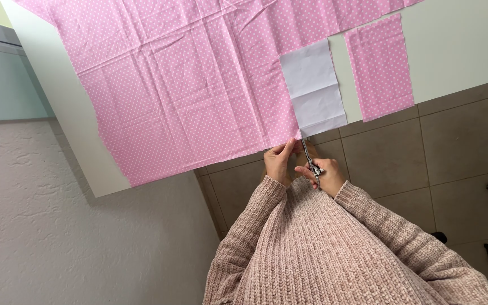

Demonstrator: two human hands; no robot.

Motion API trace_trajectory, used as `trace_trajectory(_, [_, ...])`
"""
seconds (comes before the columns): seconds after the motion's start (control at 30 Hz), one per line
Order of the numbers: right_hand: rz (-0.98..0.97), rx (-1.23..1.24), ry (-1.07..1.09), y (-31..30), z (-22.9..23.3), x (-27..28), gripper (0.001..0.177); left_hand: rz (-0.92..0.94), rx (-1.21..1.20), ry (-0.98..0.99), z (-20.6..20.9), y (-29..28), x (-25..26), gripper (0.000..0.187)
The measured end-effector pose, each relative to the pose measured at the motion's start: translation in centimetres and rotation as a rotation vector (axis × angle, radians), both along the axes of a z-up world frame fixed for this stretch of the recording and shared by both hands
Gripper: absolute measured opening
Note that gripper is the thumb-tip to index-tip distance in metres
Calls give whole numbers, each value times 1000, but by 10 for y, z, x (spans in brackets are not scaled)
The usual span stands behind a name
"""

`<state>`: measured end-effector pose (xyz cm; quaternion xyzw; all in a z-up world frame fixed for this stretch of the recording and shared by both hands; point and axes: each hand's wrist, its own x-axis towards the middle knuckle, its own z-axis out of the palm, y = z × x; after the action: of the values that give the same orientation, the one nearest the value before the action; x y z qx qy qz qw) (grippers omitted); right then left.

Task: Cutting rectangular pieces of pink polka-dotted fabric using a paper template and scissors.

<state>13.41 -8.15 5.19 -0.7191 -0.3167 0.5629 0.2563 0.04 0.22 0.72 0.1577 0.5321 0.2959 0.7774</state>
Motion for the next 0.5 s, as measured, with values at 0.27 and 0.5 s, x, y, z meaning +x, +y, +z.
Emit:
trace_trajectory(0.27, [-8, -39, 26, 20, 5, 4, 36, 17, -24, -16, -1, 0, -1, 25])
trace_trajectory(0.5, [22, -11, 25, 17, 5, 7, 33, 11, -52, -16, -3, -1, -2, 25])
